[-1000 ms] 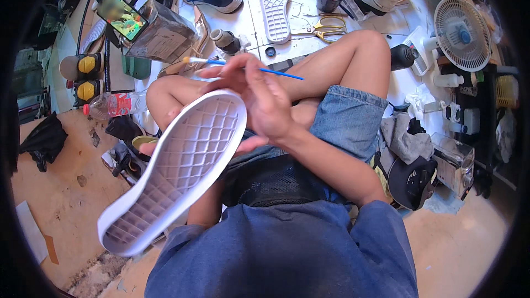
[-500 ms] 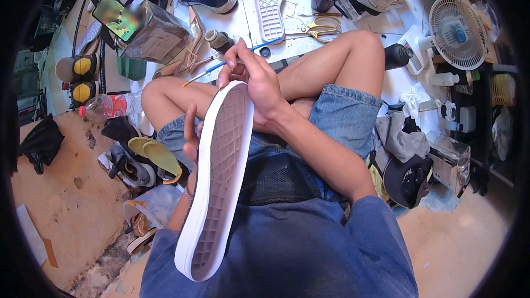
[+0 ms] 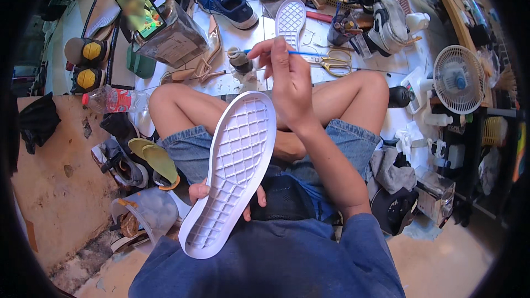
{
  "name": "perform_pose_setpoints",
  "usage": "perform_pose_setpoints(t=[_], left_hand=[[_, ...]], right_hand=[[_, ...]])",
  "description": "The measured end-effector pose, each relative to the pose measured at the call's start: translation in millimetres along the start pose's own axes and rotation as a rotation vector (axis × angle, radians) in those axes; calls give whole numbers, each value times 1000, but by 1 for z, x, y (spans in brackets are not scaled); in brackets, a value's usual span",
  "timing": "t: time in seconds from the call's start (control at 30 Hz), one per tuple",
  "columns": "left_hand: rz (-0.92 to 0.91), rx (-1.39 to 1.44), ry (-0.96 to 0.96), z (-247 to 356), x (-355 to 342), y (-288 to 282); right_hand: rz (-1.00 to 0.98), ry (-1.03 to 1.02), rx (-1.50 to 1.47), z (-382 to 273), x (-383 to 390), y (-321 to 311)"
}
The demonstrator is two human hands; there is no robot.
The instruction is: Applying glue to a shoe sole using a brush in a workshop environment.
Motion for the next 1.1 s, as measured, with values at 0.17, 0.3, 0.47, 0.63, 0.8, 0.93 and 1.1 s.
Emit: perform_pose_setpoints(t=[0.17, 0.3, 0.47, 0.63, 0.8, 0.93, 1.1], left_hand=[[-267, -180, 109, 27, 2, -60], [23, -204, 442, 75, 3, -72], [165, -231, 577, 107, -15, -116], [73, -39, 631, 106, -31, -121], [214, 0, 584, 98, -29, -123], [132, 74, 567, 94, -23, -129], [184, 186, 477, 84, -9, -135]], right_hand=[[-26, -226, 335, 6, -48, 8], [-57, -208, 465, 30, -66, 20], [-178, -269, 654, 60, -82, 43], [-357, -404, 818, 94, -81, 57], [-149, -221, 618, 63, -86, 33], [-25, -16, 211, 58, -89, 18], [-33, 163, -120, 60, -87, 21]])
Point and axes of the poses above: each hand's wrist, its own x-axis away from the middle knuckle, its own y-axis out of the palm, z = x × y, the point moved 3 cm from there along -x, towards the middle knuckle, and after that the axes turned 5 degrees about y, right-handed, at the moved point
